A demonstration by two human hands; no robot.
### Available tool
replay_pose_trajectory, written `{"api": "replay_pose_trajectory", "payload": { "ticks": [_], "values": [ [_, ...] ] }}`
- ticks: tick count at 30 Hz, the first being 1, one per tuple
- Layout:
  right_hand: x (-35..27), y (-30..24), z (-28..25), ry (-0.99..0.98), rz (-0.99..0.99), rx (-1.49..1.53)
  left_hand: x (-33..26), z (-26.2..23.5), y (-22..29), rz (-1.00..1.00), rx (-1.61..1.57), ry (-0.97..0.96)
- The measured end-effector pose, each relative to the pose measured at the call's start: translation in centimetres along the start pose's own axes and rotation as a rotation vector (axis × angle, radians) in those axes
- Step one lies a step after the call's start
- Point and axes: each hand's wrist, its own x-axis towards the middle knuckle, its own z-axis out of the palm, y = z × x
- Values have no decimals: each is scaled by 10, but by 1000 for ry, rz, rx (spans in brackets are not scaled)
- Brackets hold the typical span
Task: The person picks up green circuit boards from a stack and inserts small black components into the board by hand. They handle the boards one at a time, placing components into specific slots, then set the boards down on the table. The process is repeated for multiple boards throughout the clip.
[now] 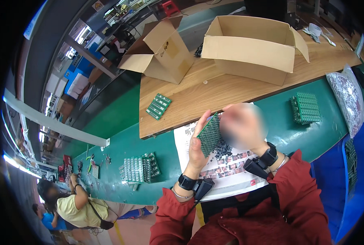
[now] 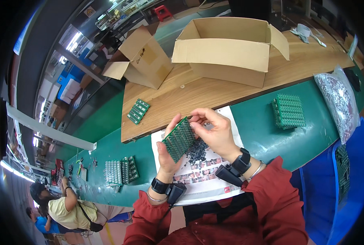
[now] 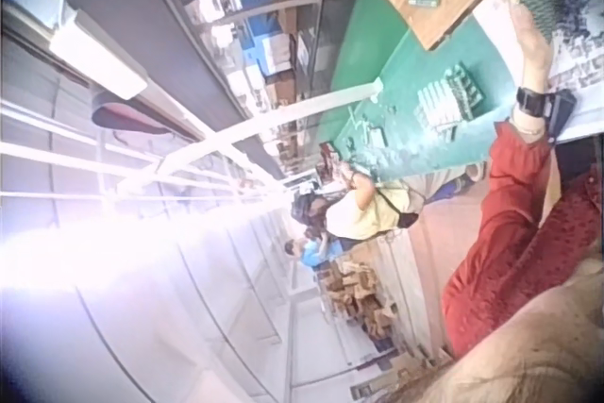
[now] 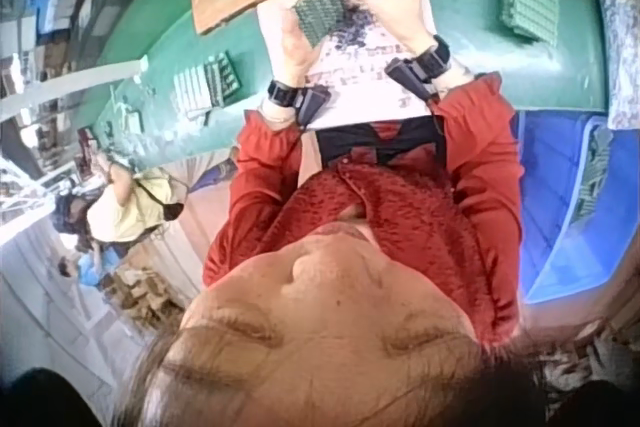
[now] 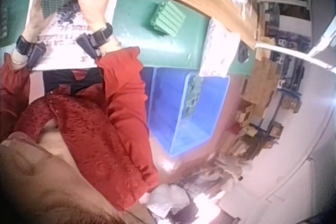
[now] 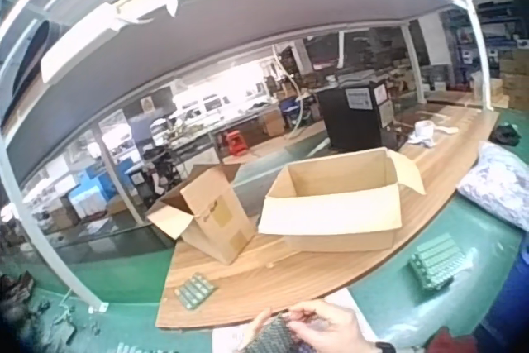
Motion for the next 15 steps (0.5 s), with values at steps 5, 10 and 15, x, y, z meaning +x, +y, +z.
{"api": "replay_pose_trajectory", "payload": {
  "ticks": [5, 10, 15],
  "values": [
    [-1, -2, 0, -21, 6, -123, -3, -9, -9, -2, 214, 2],
    [2, 0, -2, -128, -37, -94, -4, -12, -8, 6, 210, -8],
    [2, 4, -7, -171, -45, -154, -3, -8, -3, -26, 174, -84]
  ]
}}
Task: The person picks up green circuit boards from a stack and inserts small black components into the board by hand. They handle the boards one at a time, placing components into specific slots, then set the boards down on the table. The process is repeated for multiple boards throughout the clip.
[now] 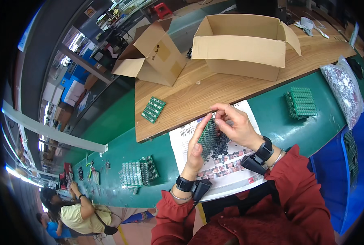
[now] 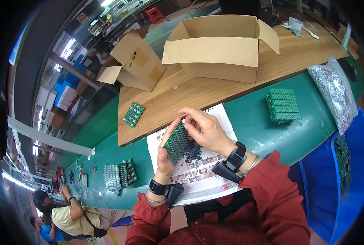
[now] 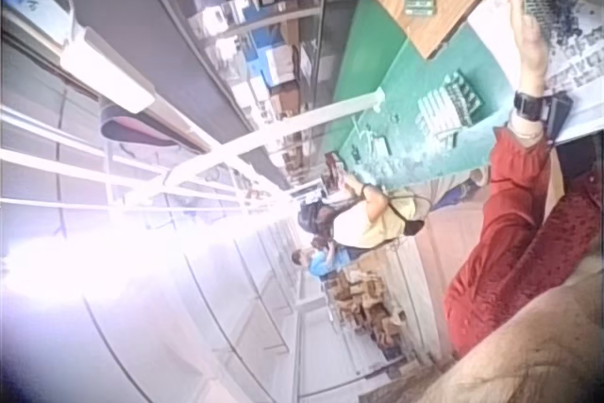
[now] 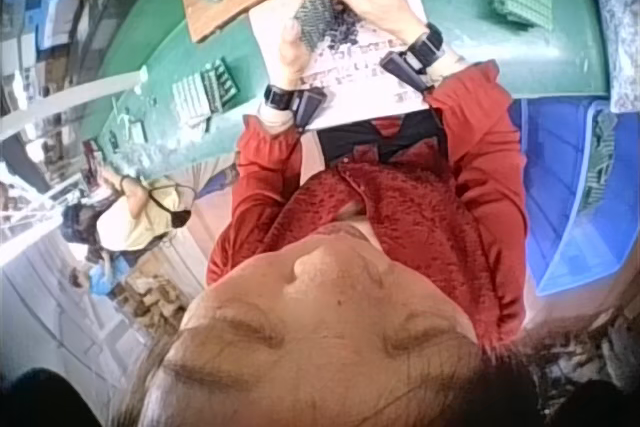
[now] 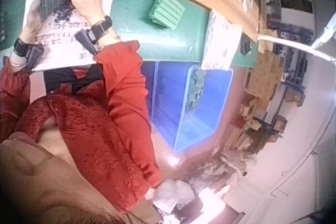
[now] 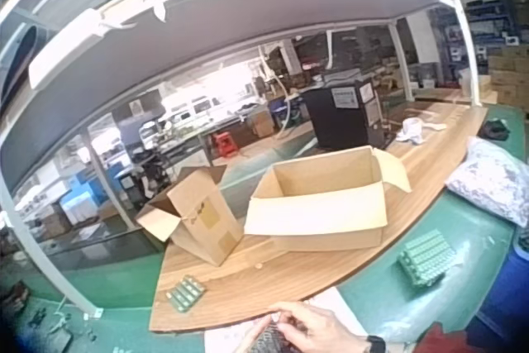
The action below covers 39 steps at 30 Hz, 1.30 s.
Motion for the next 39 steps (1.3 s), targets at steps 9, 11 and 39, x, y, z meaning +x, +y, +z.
{"api": "replay_pose_trajectory", "payload": {
  "ticks": [9, 11, 39],
  "values": [
    [2, -6, 1, -16, -201, -248, 1, 6, 5, 29, -80, 109],
    [-2, -1, 3, -40, -72, -117, 2, 9, 6, 6, -134, 141],
    [-1, -2, 5, -111, 62, -141, 5, 4, 6, -61, -393, 272]
  ]
}}
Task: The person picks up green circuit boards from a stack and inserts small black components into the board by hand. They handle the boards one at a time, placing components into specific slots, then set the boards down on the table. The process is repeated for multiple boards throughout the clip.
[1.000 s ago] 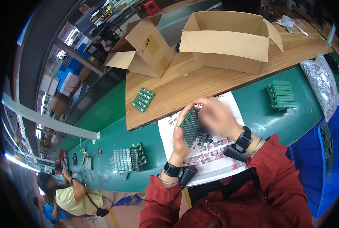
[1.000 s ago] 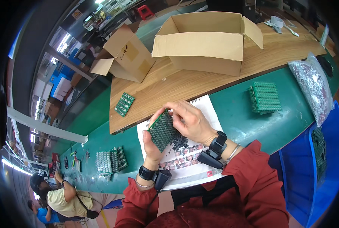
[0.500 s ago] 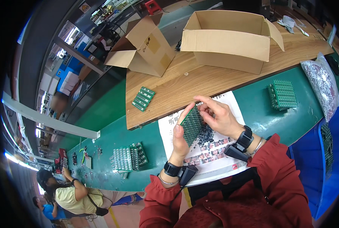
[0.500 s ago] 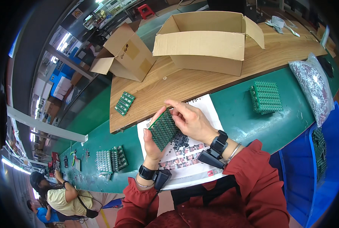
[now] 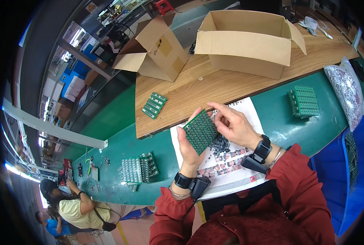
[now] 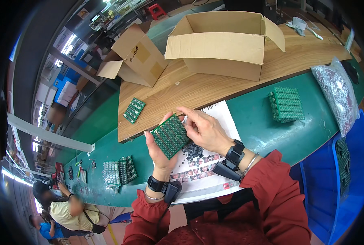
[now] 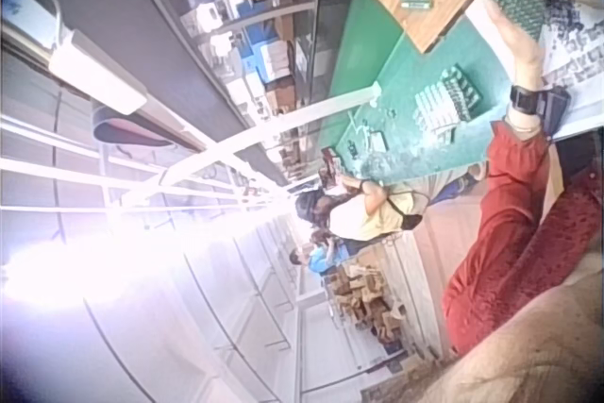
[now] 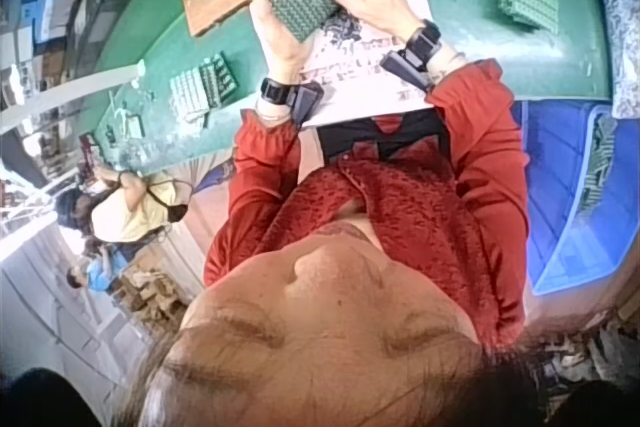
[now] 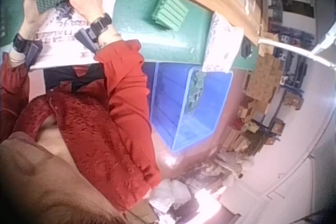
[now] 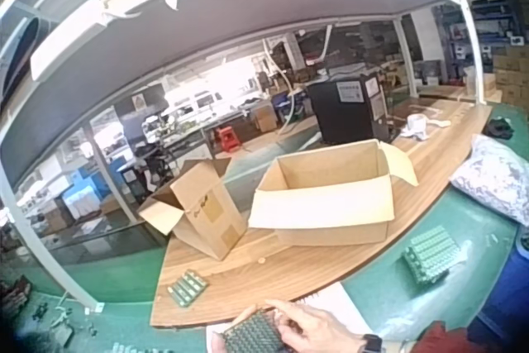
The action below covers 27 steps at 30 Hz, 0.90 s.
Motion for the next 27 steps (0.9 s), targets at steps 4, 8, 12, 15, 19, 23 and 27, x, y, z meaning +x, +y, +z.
{"api": "replay_pose_trajectory", "payload": {
  "ticks": [4, 8, 12, 15, 19, 23, 27],
  "values": [
    [1, 4, 4, 2, -16, 16, 0, -1, -2, -6, 8, -16],
    [3, 6, 4, 3, -178, -110, -1, -2, -2, 12, 63, -57],
    [2, 4, 4, 14, -172, -52, -2, -1, -4, 37, 71, -21],
    [0, 5, 5, 24, -92, 25, 0, -3, -2, 17, 18, -1],
    [0, 0, 5, 10, 27, 65, 0, -4, -1, -10, -7, -24],
    [1, 5, 6, -38, 10, 59, -2, -6, -4, -7, 53, -41],
    [1, 11, 4, -37, -4, 98, 0, -5, -1, -13, 13, -61]
  ]
}}
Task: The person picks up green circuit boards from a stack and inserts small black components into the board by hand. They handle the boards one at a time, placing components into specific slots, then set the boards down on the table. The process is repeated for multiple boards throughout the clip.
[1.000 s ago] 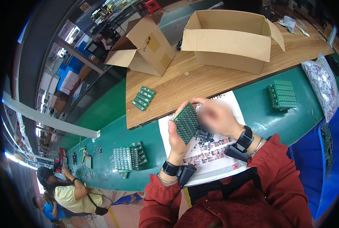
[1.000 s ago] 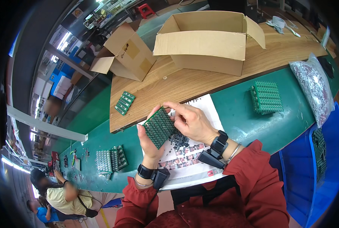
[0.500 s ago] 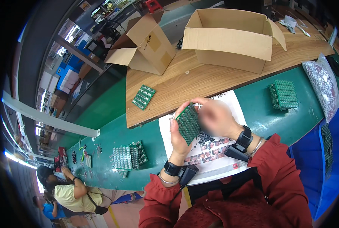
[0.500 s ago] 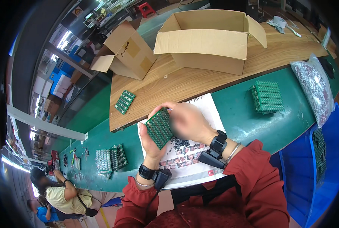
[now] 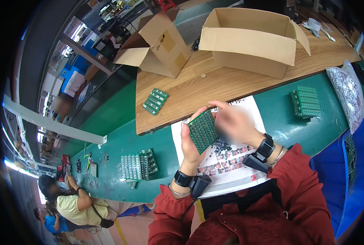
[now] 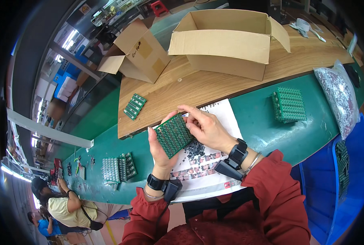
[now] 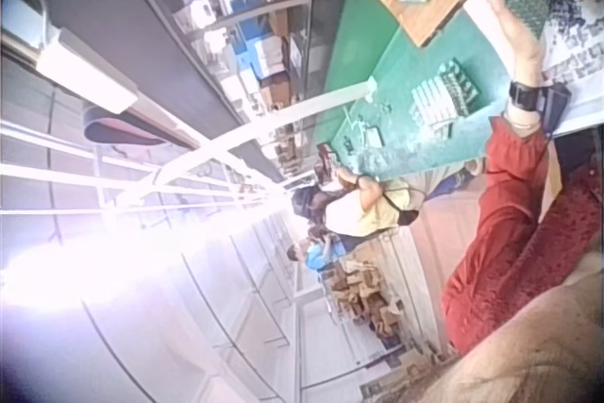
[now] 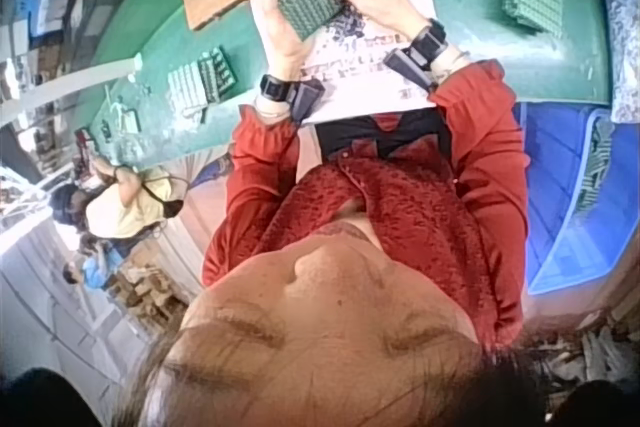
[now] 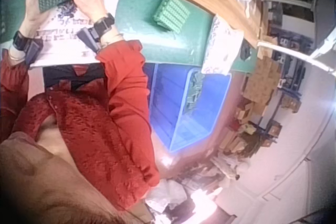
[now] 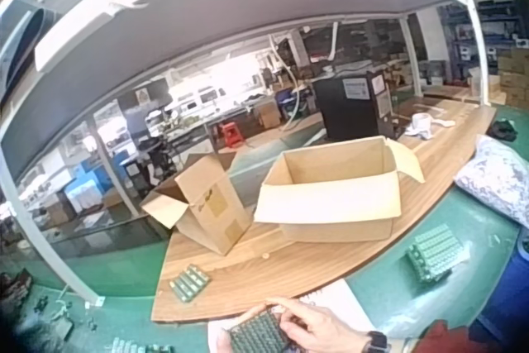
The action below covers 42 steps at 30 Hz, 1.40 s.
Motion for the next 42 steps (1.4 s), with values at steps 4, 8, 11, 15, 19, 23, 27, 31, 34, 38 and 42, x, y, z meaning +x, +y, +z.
{"api": "replay_pose_trajectory", "payload": {
  "ticks": [4, 8, 11, 15, 19, 23, 27, 31, 34, 38, 42],
  "values": [
    [1, -2, 1, 9, -34, -65, -1, 2, 0, -18, -2, 26],
    [-1, -4, -1, 28, -30, -8, 0, 3, -1, 11, -31, 78],
    [-1, -9, -2, -33, 122, 77, 2, -3, 3, -3, -137, 131],
    [1, -2, 3, -93, 20, -3, 2, 0, 0, -8, -154, 139],
    [3, -6, 1, -116, 6, -110, 2, 0, -1, 1, -100, 99],
    [3, -7, 3, -81, -83, -151, 0, 1, -6, -21, -142, 148],
    [-1, -9, 0, -81, 60, -143, 2, -9, -6, 4, -235, 171],
    [0, -13, 1, -115, 102, -104, 3, -8, 1, 15, -293, 185],
    [2, -9, 4, -120, -1, -171, 0, -2, -3, -8, -276, 233],
    [0, -1, 5, -137, -18, -173, -3, 0, -5, -26, -252, 237],
    [1, -13, 0, -77, -28, -119, -3, -2, -6, 0, -380, 252]
  ]
}}
